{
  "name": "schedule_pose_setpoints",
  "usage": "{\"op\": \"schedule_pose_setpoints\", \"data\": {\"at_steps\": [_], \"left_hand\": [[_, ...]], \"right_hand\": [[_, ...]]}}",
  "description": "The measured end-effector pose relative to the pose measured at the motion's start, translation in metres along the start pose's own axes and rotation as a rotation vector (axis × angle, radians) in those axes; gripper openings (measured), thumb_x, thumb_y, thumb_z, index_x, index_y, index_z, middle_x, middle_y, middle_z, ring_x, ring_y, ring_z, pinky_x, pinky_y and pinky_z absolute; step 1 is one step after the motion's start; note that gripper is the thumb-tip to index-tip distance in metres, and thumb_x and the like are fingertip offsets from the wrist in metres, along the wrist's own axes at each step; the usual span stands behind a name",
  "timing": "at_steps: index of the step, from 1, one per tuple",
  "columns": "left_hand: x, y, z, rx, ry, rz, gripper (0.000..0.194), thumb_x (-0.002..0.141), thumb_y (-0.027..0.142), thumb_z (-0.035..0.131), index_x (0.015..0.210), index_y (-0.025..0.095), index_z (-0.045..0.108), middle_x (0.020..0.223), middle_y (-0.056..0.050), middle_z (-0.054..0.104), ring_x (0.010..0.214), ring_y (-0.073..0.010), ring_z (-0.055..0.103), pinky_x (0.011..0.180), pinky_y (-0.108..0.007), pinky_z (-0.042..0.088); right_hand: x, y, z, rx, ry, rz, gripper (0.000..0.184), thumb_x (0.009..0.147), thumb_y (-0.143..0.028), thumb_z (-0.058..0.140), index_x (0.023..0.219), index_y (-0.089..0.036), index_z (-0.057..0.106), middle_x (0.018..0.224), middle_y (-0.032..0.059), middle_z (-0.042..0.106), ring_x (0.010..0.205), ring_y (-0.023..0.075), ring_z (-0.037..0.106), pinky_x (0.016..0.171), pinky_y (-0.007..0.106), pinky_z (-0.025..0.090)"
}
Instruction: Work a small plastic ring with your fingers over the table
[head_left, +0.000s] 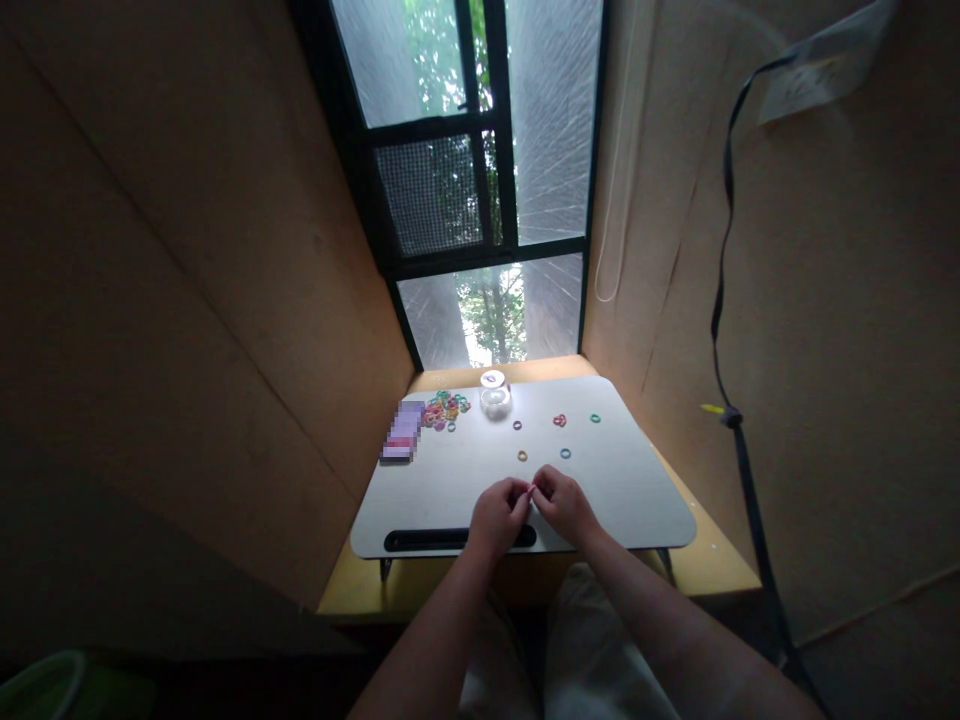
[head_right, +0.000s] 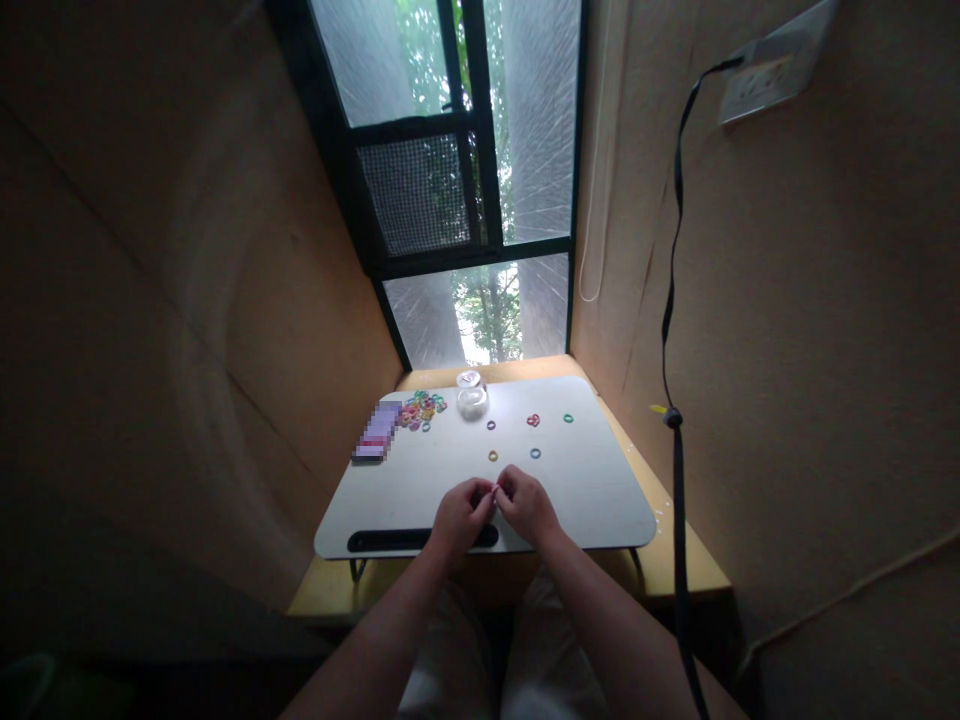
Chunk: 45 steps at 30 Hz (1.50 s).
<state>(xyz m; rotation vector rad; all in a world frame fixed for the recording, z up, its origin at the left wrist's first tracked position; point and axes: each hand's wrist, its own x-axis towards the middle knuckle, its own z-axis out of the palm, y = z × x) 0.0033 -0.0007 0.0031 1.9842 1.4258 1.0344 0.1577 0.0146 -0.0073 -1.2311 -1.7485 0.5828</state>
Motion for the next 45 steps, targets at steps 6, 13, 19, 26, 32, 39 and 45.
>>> {"op": "schedule_pose_setpoints", "data": {"at_steps": [6,13,19,26,32,39,45], "left_hand": [[-0.0007,-0.002,-0.0001,-0.097,-0.016,0.012,0.025,0.087,0.027,0.054,0.107,0.022,0.068,0.098,-0.003,0.073,0.078,-0.0142,0.065,0.074,-0.026,0.05],[-0.0008,-0.0042,-0.0009,-0.104,-0.026,0.03,0.024,0.088,0.027,0.053,0.106,0.023,0.069,0.097,-0.002,0.073,0.082,-0.0147,0.066,0.074,-0.025,0.05],[-0.0016,-0.0028,-0.0016,-0.082,-0.019,0.034,0.023,0.088,0.025,0.053,0.105,0.024,0.069,0.095,-0.001,0.073,0.079,-0.0139,0.065,0.073,-0.025,0.049],[-0.0013,-0.001,-0.0023,-0.09,-0.007,0.014,0.02,0.087,0.027,0.054,0.102,0.023,0.068,0.092,-0.001,0.073,0.078,-0.0137,0.065,0.072,-0.024,0.049],[-0.0018,0.0038,-0.0045,-0.085,0.01,-0.007,0.018,0.088,0.029,0.054,0.094,0.021,0.068,0.086,0.0,0.073,0.075,-0.0134,0.064,0.071,-0.024,0.047],[-0.001,0.003,-0.0042,-0.058,0.016,-0.036,0.016,0.086,0.026,0.052,0.086,0.02,0.066,0.079,0.0,0.07,0.071,-0.013,0.061,0.067,-0.024,0.045],[-0.0007,0.0003,-0.0027,-0.044,0.032,-0.042,0.015,0.085,0.026,0.051,0.083,0.02,0.064,0.076,0.001,0.067,0.069,-0.0129,0.059,0.066,-0.024,0.043]], "right_hand": [[0.0003,0.0012,0.0009,-0.035,-0.01,0.004,0.01,0.08,-0.026,0.053,0.072,-0.021,0.049,0.06,-0.0038,0.052,0.055,0.0124,0.049,0.054,0.023,0.034],[0.0002,0.0004,0.0008,-0.079,-0.023,0.01,0.016,0.08,-0.028,0.051,0.067,-0.022,0.043,0.058,-0.0042,0.049,0.054,0.012,0.046,0.053,0.023,0.03],[-0.0003,0.0007,0.0006,-0.134,-0.039,-0.005,0.018,0.081,-0.028,0.049,0.066,-0.022,0.041,0.057,-0.0044,0.046,0.053,0.0118,0.043,0.053,0.024,0.027],[-0.0009,0.0,0.0005,-0.136,-0.039,-0.01,0.019,0.081,-0.027,0.05,0.066,-0.021,0.04,0.056,-0.0049,0.044,0.053,0.0114,0.041,0.052,0.024,0.025],[-0.0015,-0.0006,0.0003,-0.133,-0.044,-0.024,0.02,0.083,-0.029,0.049,0.066,-0.022,0.041,0.057,-0.0047,0.045,0.053,0.0117,0.042,0.052,0.024,0.026],[-0.002,-0.0026,-0.0007,-0.144,-0.059,-0.038,0.019,0.083,-0.029,0.05,0.067,-0.021,0.044,0.057,-0.0044,0.047,0.053,0.0116,0.042,0.052,0.023,0.027],[-0.0031,-0.0062,-0.0028,-0.084,-0.068,-0.055,0.013,0.083,-0.028,0.051,0.072,-0.021,0.049,0.061,-0.0039,0.052,0.055,0.0116,0.045,0.054,0.023,0.031]]}}
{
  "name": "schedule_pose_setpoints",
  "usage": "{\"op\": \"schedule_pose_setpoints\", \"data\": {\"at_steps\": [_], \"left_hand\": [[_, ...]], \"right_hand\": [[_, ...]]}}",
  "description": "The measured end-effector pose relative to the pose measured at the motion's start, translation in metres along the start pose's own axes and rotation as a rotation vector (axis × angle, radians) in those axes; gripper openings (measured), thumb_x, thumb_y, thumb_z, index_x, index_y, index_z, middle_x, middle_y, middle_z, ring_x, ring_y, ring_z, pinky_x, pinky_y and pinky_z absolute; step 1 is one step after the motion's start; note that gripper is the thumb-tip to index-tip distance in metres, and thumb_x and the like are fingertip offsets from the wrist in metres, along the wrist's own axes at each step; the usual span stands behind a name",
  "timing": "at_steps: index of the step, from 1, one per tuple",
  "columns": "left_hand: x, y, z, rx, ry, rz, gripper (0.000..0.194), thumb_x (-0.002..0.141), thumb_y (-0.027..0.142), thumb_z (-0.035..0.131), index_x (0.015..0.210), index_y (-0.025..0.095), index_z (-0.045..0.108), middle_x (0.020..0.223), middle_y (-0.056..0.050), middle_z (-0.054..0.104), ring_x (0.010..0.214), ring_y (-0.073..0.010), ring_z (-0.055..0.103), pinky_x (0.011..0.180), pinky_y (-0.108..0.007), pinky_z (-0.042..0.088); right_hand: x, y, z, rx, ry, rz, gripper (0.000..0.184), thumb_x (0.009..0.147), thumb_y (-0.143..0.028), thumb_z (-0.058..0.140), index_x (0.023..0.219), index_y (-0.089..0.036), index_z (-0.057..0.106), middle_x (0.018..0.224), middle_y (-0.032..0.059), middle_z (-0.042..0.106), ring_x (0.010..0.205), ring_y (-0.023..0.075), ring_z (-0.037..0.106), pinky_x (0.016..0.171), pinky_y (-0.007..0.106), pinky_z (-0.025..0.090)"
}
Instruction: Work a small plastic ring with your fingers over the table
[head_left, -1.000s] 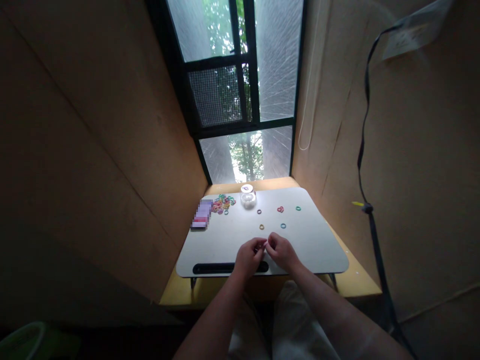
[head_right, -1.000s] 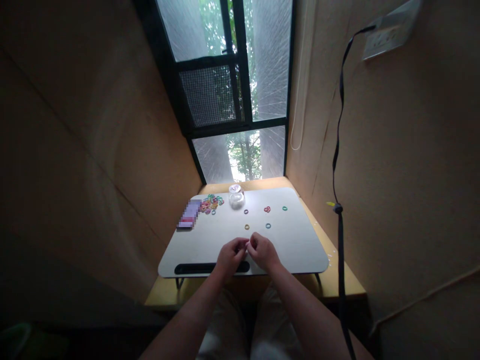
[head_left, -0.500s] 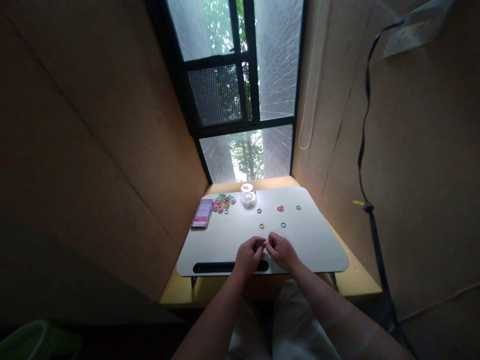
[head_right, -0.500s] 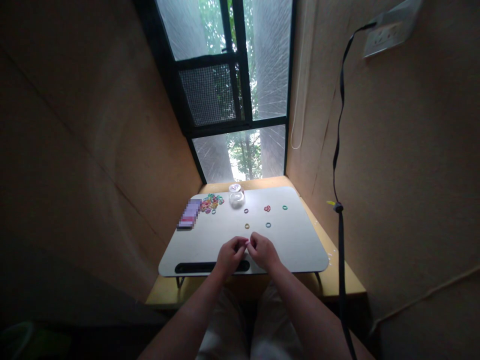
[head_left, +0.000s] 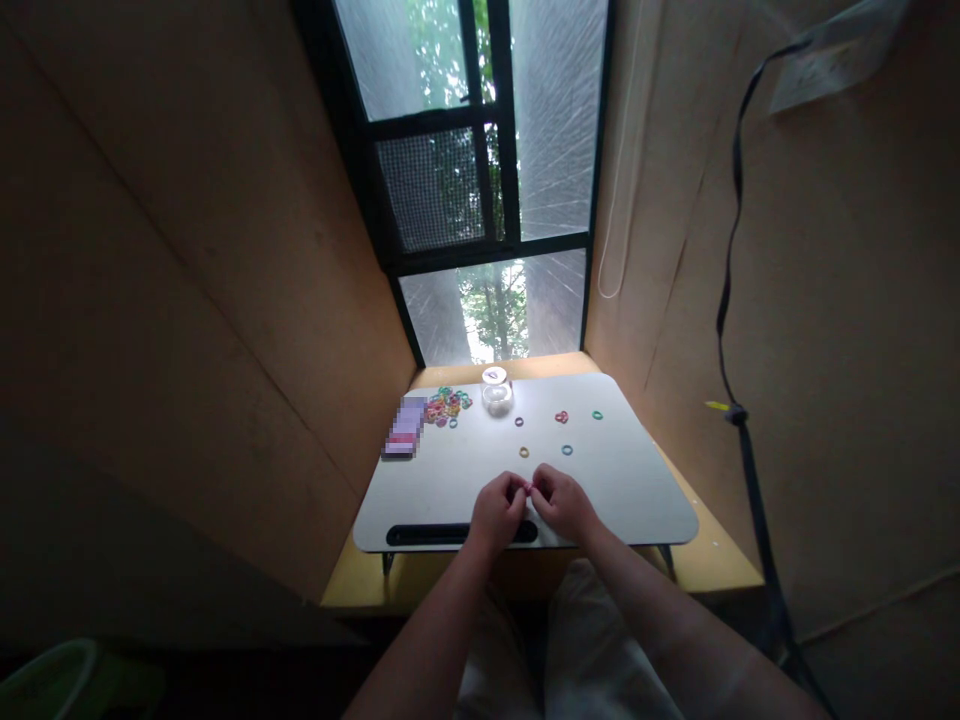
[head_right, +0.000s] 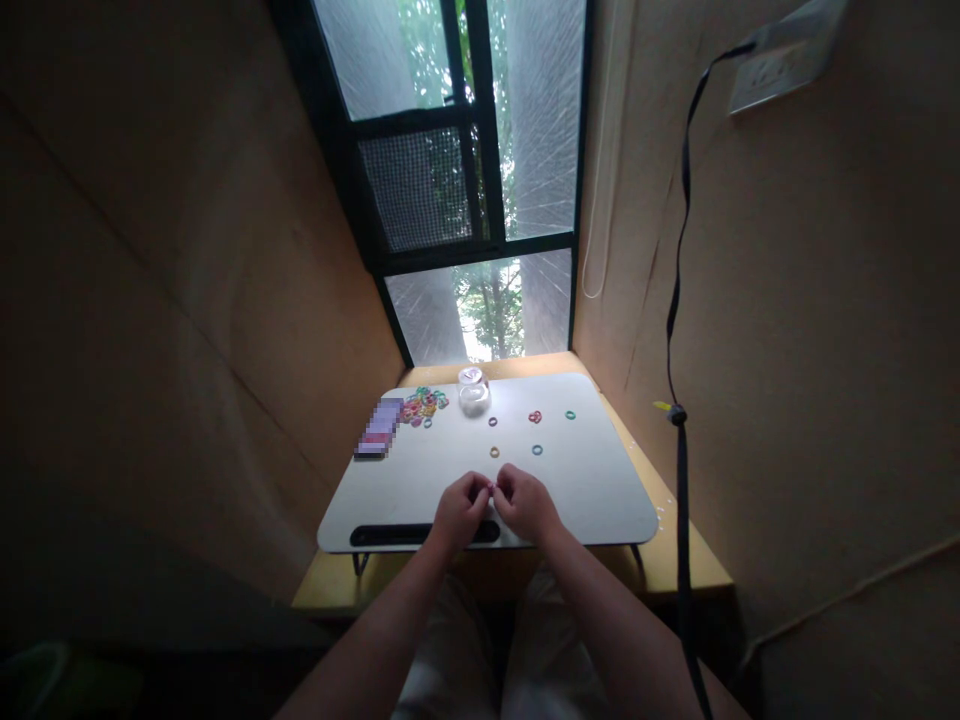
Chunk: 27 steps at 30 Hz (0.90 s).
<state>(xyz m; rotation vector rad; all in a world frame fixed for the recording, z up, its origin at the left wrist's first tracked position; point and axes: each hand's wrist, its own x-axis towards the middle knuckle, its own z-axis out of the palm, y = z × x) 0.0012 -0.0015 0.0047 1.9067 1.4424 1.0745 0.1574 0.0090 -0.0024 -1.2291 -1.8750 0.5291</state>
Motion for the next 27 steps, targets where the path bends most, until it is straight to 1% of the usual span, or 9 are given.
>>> {"op": "schedule_pose_setpoints", "data": {"at_steps": [3,5,7,10,13,19,27], "left_hand": [[0.0005,-0.0012,0.0011,0.001,0.001,-0.002,0.015,0.086,0.025,0.05,0.084,0.02,0.064,0.078,0.001,0.067,0.072,-0.013,0.059,0.068,-0.025,0.043],[0.001,-0.0015,0.0016,0.007,0.004,-0.004,0.015,0.086,0.026,0.05,0.084,0.02,0.064,0.078,0.001,0.067,0.072,-0.0131,0.059,0.069,-0.025,0.043],[0.0016,-0.0015,0.0018,0.021,0.007,-0.011,0.016,0.087,0.028,0.05,0.083,0.02,0.064,0.077,0.001,0.067,0.072,-0.0132,0.059,0.069,-0.025,0.042],[0.0023,-0.0016,0.0021,0.027,0.015,-0.021,0.015,0.086,0.027,0.051,0.082,0.02,0.063,0.077,0.001,0.067,0.071,-0.0129,0.059,0.067,-0.025,0.041],[0.0029,-0.0022,0.0024,0.033,0.019,-0.023,0.013,0.085,0.026,0.052,0.082,0.02,0.063,0.077,0.001,0.067,0.071,-0.0127,0.059,0.066,-0.024,0.041],[0.0032,-0.0031,0.0026,0.063,0.025,-0.037,0.012,0.083,0.027,0.054,0.08,0.02,0.064,0.072,0.001,0.065,0.066,-0.0123,0.056,0.063,-0.024,0.04],[0.0031,-0.0009,0.0012,0.07,0.005,-0.046,0.013,0.083,0.027,0.054,0.078,0.02,0.064,0.071,0.002,0.066,0.064,-0.012,0.057,0.062,-0.024,0.039]], "right_hand": [[0.0001,-0.0004,-0.0012,0.068,-0.008,0.0,0.006,0.083,-0.024,0.049,0.082,-0.021,0.055,0.067,-0.0029,0.058,0.057,0.012,0.049,0.057,0.023,0.036],[0.0007,0.0,-0.0016,0.107,-0.007,-0.001,0.013,0.082,-0.019,0.046,0.087,-0.021,0.058,0.074,-0.0012,0.063,0.062,0.0129,0.053,0.061,0.023,0.039],[0.0014,0.0004,-0.0016,0.12,-0.006,-0.004,0.016,0.083,-0.018,0.045,0.086,-0.021,0.061,0.076,0.0001,0.064,0.066,0.0138,0.055,0.064,0.024,0.041],[0.0018,0.0,-0.0018,0.081,0.0,-0.007,0.014,0.083,-0.021,0.047,0.077,-0.02,0.06,0.069,-0.0003,0.062,0.063,0.0139,0.053,0.061,0.024,0.04],[0.0014,-0.0015,-0.0024,0.045,0.001,-0.006,0.012,0.082,-0.023,0.05,0.074,-0.02,0.058,0.063,-0.0016,0.058,0.057,0.0128,0.049,0.057,0.024,0.037],[0.0004,-0.003,-0.0029,0.038,-0.014,0.004,0.014,0.083,-0.029,0.053,0.073,-0.02,0.057,0.064,-0.0013,0.059,0.055,0.012,0.05,0.054,0.023,0.036],[0.0001,-0.0036,-0.0029,0.042,-0.013,-0.003,0.017,0.084,-0.031,0.054,0.072,-0.02,0.056,0.062,-0.0023,0.057,0.054,0.0112,0.048,0.054,0.023,0.036]]}}
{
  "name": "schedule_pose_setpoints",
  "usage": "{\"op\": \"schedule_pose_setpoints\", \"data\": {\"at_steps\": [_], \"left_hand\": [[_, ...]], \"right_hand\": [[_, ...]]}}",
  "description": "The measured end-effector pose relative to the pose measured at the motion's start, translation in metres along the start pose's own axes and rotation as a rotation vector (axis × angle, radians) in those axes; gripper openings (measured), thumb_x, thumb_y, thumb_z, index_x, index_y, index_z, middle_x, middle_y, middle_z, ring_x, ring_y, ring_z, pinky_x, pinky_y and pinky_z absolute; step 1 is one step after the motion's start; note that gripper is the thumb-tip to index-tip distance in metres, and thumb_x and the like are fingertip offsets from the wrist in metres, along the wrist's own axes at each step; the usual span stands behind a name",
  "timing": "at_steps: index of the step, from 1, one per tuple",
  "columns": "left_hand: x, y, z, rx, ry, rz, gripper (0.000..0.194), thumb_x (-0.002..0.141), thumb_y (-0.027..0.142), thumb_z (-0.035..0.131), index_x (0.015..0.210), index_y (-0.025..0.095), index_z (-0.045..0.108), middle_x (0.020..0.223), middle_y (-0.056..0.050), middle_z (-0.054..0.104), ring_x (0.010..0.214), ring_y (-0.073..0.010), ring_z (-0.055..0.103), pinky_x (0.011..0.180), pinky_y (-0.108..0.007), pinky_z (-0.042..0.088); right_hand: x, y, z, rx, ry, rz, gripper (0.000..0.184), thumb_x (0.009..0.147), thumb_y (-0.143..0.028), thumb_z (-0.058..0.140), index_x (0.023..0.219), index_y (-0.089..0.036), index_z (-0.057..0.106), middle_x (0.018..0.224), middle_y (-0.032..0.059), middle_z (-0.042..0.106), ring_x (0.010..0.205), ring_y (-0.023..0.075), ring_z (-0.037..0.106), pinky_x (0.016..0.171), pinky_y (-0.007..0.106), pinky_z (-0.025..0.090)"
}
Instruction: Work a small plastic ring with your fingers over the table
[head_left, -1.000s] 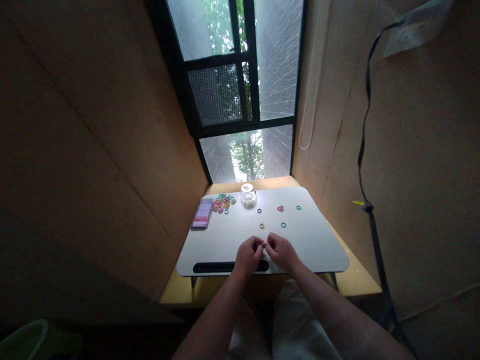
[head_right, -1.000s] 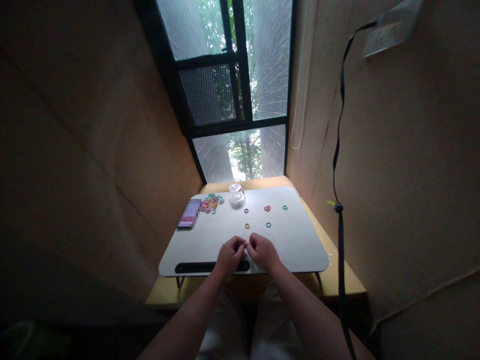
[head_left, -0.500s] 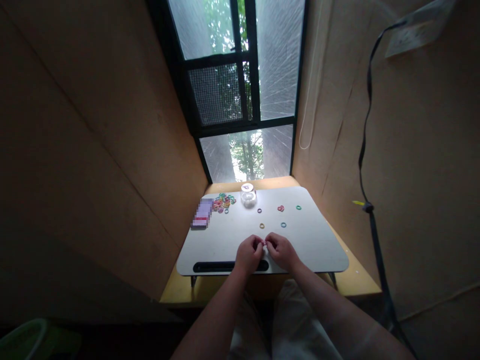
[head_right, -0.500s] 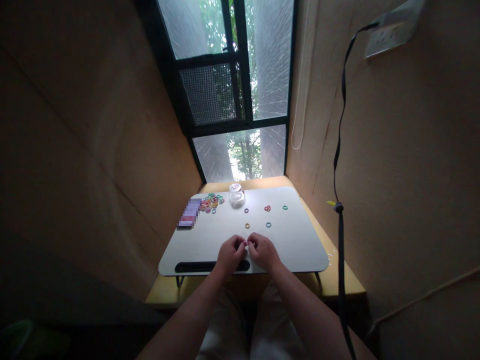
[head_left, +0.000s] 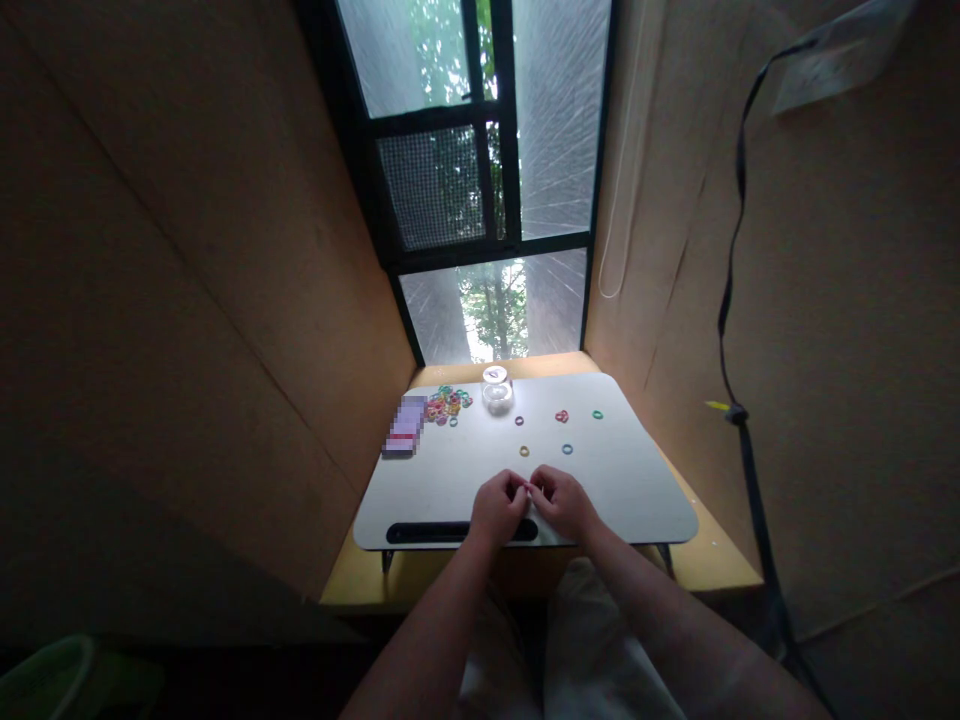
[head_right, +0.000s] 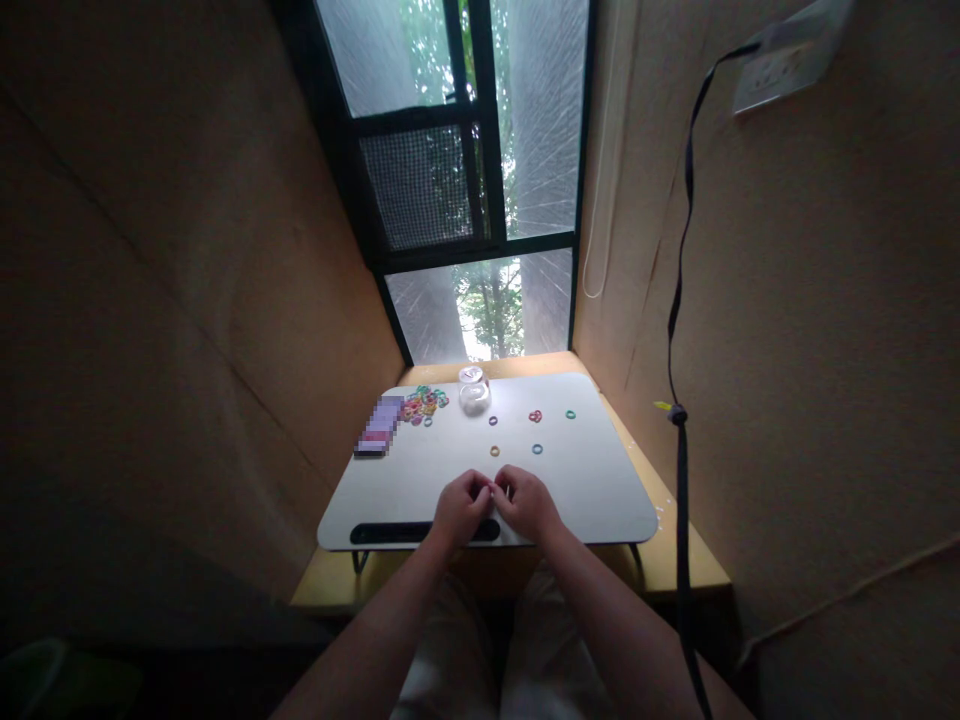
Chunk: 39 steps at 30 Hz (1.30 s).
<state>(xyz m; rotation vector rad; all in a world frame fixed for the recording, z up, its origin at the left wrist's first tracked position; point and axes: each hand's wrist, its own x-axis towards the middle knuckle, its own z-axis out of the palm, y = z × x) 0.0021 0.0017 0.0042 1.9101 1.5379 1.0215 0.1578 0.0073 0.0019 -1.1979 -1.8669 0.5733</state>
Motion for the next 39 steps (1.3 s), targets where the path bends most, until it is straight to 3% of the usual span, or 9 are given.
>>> {"op": "schedule_pose_setpoints", "data": {"at_steps": [14,21,28,39], "left_hand": [[-0.0027,-0.0018,0.0,-0.037,0.005,0.015,0.016,0.085,0.032,0.052,0.081,0.02,0.063,0.071,0.002,0.065,0.064,-0.0118,0.056,0.06,-0.023,0.039],[-0.0028,-0.0012,-0.002,-0.124,-0.016,0.019,0.016,0.084,0.019,0.047,0.084,0.02,0.063,0.077,0.002,0.068,0.07,-0.0123,0.06,0.065,-0.023,0.043],[-0.0042,-0.0007,-0.0012,-0.115,-0.023,0.051,0.017,0.087,0.029,0.052,0.093,0.021,0.065,0.079,0.001,0.069,0.068,-0.0124,0.06,0.065,-0.023,0.044],[-0.0034,-0.0025,-0.0007,-0.15,-0.052,0.059,0.02,0.087,0.031,0.053,0.098,0.021,0.068,0.086,-0.001,0.072,0.074,-0.0139,0.063,0.068,-0.024,0.046]], "right_hand": [[0.001,0.004,0.0051,-0.044,0.031,0.036,0.015,0.084,-0.028,0.052,0.071,-0.021,0.055,0.062,-0.0015,0.057,0.057,0.0132,0.05,0.055,0.023,0.035],[0.0013,0.0037,0.0051,-0.054,0.044,0.047,0.014,0.083,-0.028,0.053,0.071,-0.021,0.053,0.062,-0.0016,0.057,0.057,0.0131,0.05,0.055,0.023,0.034],[0.0017,0.0032,0.0053,-0.047,0.051,0.041,0.016,0.084,-0.029,0.052,0.07,-0.021,0.051,0.061,-0.002,0.055,0.056,0.0126,0.049,0.054,0.023,0.034],[0.0016,0.005,0.0061,-0.043,0.048,0.046,0.017,0.085,-0.03,0.051,0.071,-0.021,0.051,0.06,-0.0022,0.054,0.055,0.0125,0.049,0.054,0.023,0.034]]}}
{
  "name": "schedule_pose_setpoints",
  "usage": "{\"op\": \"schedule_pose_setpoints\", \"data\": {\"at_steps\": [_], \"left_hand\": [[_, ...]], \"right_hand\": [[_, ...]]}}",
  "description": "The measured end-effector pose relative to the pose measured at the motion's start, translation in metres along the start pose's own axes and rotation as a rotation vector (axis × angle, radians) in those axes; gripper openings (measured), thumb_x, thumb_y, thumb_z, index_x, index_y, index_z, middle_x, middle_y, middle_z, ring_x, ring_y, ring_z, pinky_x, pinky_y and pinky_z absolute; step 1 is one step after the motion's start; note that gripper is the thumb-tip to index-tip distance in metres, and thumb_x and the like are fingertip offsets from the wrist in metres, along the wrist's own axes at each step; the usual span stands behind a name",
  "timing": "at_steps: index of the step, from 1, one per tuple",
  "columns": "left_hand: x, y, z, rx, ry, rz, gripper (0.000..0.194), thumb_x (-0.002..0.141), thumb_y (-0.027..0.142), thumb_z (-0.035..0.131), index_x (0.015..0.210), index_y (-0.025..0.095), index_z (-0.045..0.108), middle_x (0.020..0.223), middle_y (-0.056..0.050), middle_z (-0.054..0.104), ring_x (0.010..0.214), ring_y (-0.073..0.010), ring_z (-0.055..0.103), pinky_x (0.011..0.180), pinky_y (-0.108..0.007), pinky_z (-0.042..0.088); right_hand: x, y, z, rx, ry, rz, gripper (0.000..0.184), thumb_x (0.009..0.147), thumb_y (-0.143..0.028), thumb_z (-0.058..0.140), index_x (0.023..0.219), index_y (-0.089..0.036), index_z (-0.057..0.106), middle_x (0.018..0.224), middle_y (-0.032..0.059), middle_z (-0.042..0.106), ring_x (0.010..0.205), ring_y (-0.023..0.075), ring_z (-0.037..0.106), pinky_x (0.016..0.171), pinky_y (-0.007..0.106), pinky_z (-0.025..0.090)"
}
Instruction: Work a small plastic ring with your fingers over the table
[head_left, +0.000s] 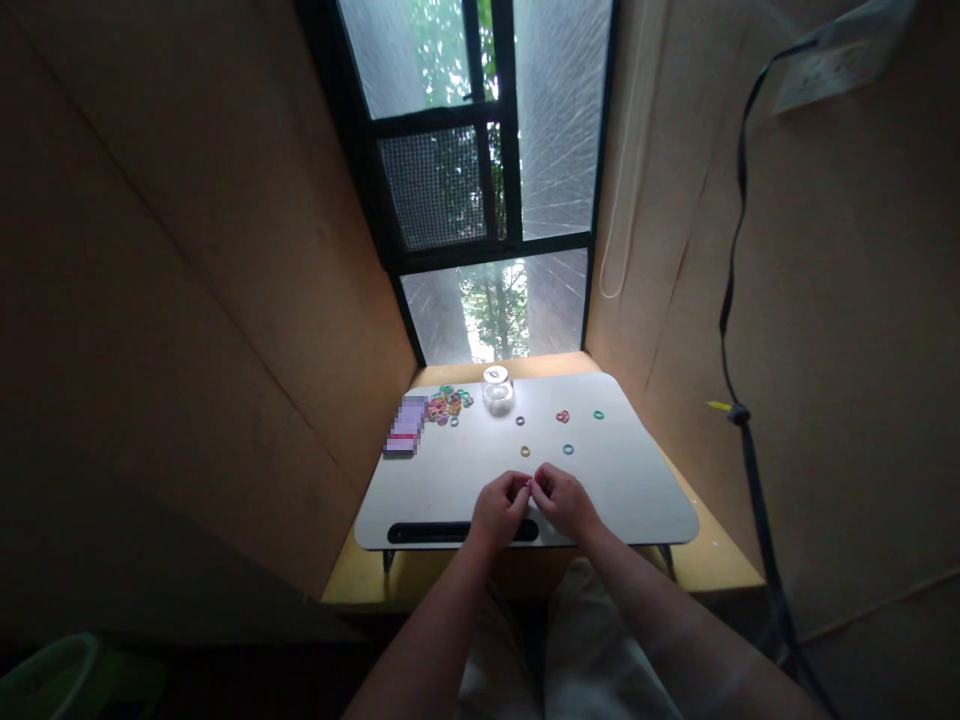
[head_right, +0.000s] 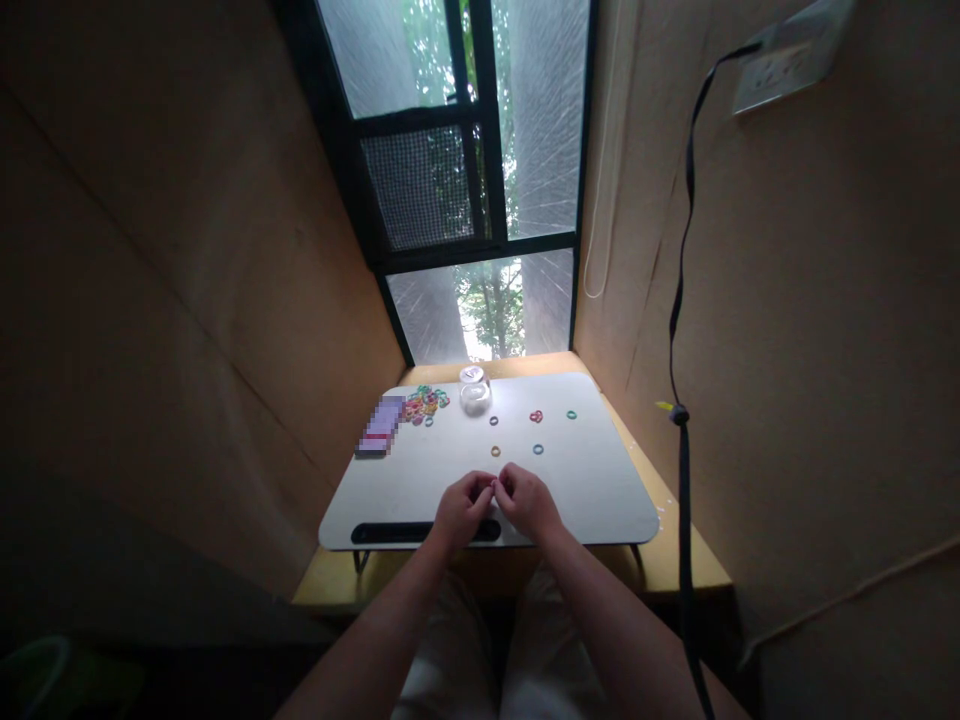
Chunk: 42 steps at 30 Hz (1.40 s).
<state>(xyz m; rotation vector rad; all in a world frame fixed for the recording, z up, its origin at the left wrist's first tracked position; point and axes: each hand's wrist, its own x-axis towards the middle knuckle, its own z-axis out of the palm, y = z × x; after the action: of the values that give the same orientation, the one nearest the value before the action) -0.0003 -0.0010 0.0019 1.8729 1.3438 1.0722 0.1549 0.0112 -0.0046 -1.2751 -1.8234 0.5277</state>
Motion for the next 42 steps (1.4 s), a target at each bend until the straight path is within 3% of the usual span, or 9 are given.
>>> {"op": "schedule_pose_setpoints", "data": {"at_steps": [13,21,42], "left_hand": [[0.0002,0.0008,-0.0002,0.064,0.031,-0.029,0.017,0.086,0.03,0.051,0.084,0.02,0.064,0.075,0.001,0.066,0.068,-0.0127,0.058,0.064,-0.024,0.041],[0.001,0.0024,0.0002,0.072,0.053,-0.035,0.017,0.087,0.03,0.05,0.081,0.02,0.062,0.073,0.001,0.065,0.067,-0.0126,0.057,0.064,-0.025,0.039],[-0.0005,0.0035,-0.0001,0.077,0.037,-0.04,0.019,0.087,0.033,0.05,0.079,0.019,0.06,0.07,0.002,0.063,0.063,-0.0124,0.055,0.061,-0.024,0.038]], "right_hand": [[-0.0017,-0.0049,-0.0047,0.02,-0.027,-0.035,0.017,0.084,-0.03,0.052,0.07,-0.021,0.05,0.06,-0.0028,0.053,0.054,0.0117,0.047,0.053,0.023,0.033],[-0.0005,-0.0009,-0.0047,0.059,-0.048,-0.052,0.011,0.08,-0.02,0.048,0.073,-0.02,0.056,0.063,-0.0018,0.056,0.059,0.0128,0.05,0.057,0.024,0.035],[-0.0019,-0.0053,-0.0038,-0.013,-0.019,-0.012,0.016,0.082,-0.028,0.052,0.068,-0.021,0.052,0.059,-0.0018,0.057,0.054,0.0123,0.048,0.054,0.023,0.034]]}}
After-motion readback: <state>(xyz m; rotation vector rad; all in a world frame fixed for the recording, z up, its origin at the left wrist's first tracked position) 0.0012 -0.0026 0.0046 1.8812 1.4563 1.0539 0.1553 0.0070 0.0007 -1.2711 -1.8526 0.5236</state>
